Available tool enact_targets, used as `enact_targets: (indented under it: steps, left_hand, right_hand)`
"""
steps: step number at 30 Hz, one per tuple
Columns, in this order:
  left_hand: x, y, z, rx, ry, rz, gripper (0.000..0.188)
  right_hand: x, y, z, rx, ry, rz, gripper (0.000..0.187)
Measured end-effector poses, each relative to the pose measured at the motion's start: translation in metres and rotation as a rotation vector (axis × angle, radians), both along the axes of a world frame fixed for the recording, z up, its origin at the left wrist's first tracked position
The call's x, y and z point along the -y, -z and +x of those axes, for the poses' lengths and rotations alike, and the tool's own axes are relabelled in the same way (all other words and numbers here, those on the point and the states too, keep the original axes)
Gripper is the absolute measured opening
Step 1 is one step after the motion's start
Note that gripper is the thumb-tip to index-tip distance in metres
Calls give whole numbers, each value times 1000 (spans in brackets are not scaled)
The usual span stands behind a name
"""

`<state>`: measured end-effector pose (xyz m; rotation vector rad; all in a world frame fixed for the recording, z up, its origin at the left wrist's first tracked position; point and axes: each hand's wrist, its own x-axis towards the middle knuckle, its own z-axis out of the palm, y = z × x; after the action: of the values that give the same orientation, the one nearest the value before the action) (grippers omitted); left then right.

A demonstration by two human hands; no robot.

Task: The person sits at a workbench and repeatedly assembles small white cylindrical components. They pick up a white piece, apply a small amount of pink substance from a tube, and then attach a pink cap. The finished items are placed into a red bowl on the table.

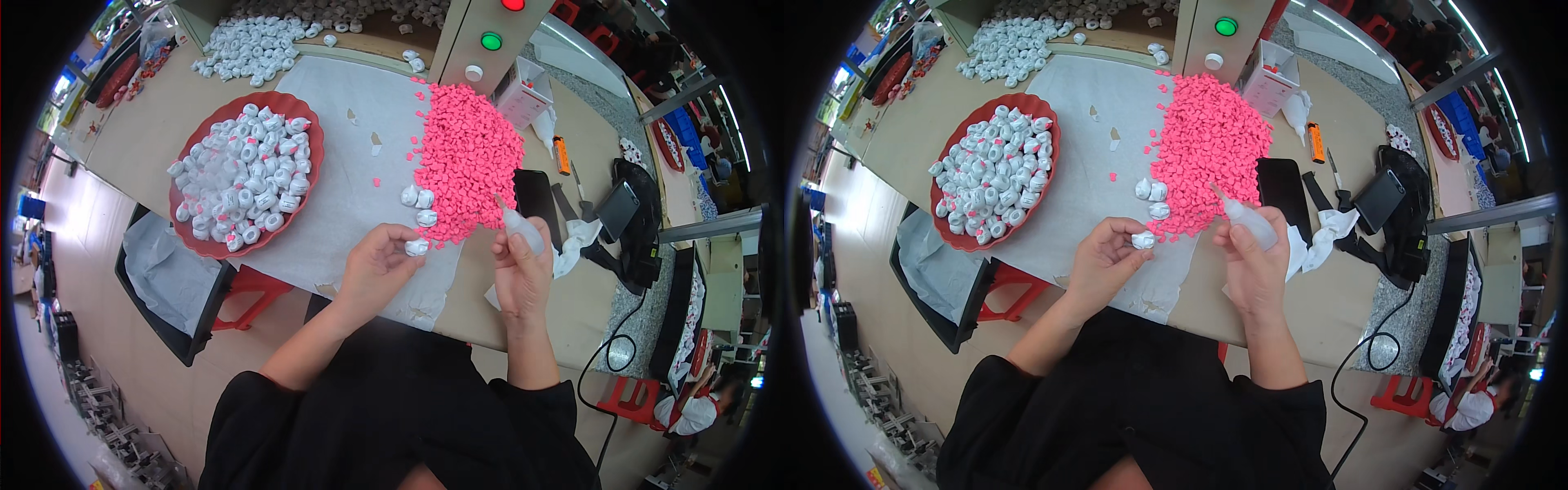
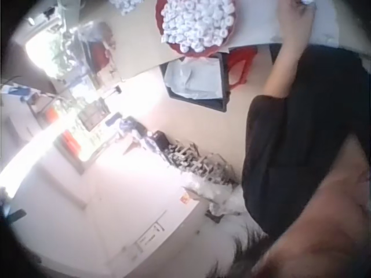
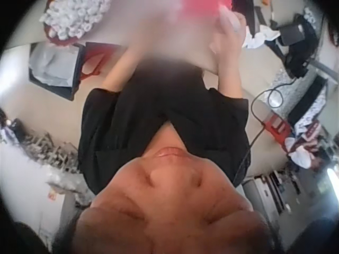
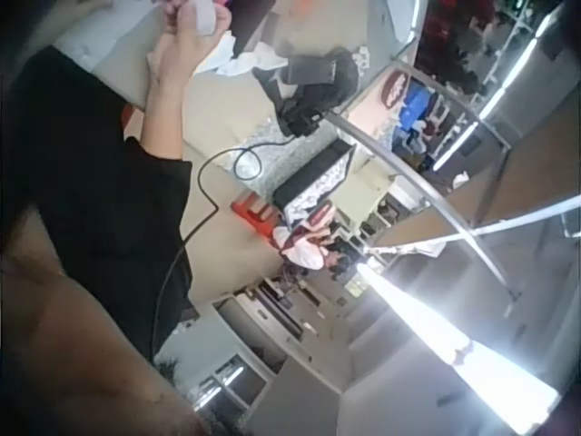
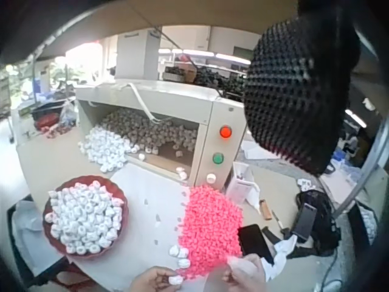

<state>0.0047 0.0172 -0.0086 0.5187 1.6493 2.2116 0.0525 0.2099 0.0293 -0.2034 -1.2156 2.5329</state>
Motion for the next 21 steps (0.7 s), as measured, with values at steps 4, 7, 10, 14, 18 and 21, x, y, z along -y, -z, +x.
enact_targets:
  steps: [4, 7, 10, 14, 18, 21]
  left_hand:
    - [4, -9, 8, -150, 186, -175, 30]
    - [13, -12, 17, -135, 285, -197, 29]
    - [19, -7, 18, 105, 125, 26, 27]
    - [20, -10, 2, 241, -129, 207, 24]
    - [19, -5, -2, 248, -174, 240, 25]
    - [19, -5, -1, 245, -174, 247, 25]
  right_hand:
    - [2, -9, -1, 201, -91, 108, 27]
    - [-7, -6, 0, 181, -70, 366, 33]
    - [-7, -18, -3, 246, -142, 489, 31]
    - [-11, -7, -6, 122, -156, 1081, 25]
    - [1, -2, -10, 63, -149, 1442, 12]
    - [17, 8, -14, -25, -99, 1538, 7]
